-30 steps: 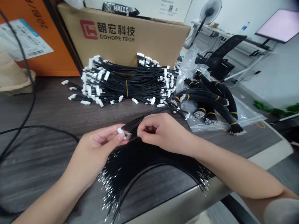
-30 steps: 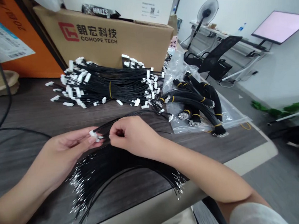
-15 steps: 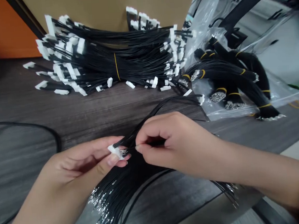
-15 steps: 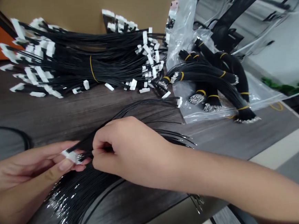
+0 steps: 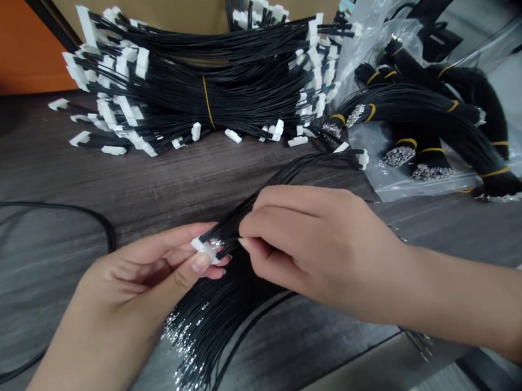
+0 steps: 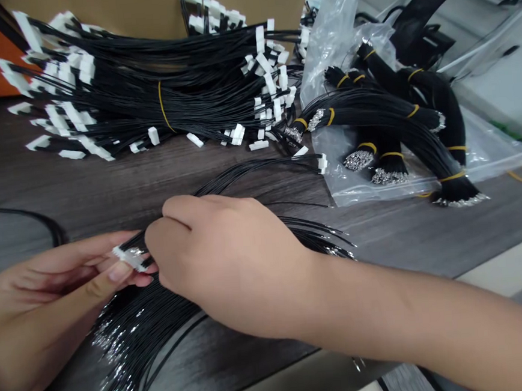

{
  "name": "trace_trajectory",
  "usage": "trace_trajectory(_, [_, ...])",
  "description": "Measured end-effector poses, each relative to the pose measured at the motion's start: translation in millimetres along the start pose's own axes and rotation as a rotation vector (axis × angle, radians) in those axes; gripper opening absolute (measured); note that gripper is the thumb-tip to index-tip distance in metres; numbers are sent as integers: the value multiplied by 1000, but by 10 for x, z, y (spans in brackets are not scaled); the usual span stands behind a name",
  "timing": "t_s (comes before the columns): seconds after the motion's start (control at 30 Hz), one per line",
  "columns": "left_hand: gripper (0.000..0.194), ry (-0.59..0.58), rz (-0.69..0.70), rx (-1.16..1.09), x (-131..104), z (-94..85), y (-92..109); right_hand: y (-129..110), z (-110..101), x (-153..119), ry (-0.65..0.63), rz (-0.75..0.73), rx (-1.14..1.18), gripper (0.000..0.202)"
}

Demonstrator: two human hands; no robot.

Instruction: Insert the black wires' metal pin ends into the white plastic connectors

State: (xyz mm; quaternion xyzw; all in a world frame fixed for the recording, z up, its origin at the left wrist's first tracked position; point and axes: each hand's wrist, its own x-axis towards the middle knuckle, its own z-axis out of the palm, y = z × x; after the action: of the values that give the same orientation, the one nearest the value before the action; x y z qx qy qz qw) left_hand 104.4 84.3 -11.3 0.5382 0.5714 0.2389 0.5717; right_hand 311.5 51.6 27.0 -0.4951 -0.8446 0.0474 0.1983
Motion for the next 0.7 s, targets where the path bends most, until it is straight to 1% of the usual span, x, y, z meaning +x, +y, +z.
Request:
trace_trajectory(0.07, [27, -33, 49, -29, -1, 4, 1, -1, -2, 5, -14, 0, 33, 27])
trace_trajectory(0.17, [28, -70, 75, -60, 1, 20, 7, 12, 1, 18, -39, 25, 98, 27])
trace_trajectory(0.33, [20, -87, 123, -100, 10, 14, -12, 75, -12, 47, -52, 94, 326, 16])
trace_trajectory(0.5, [21, -181, 187, -60, 23, 2, -6, 180, -54, 66, -222, 189, 590, 11])
trace_trajectory(0.6, [20, -241, 179, -76, 24, 10, 24, 237, -70, 74, -309, 201, 689, 12])
trace_trajectory(0.7, [20, -272, 165, -91, 16, 10, 38, 270, -76, 80, -360, 206, 743, 13])
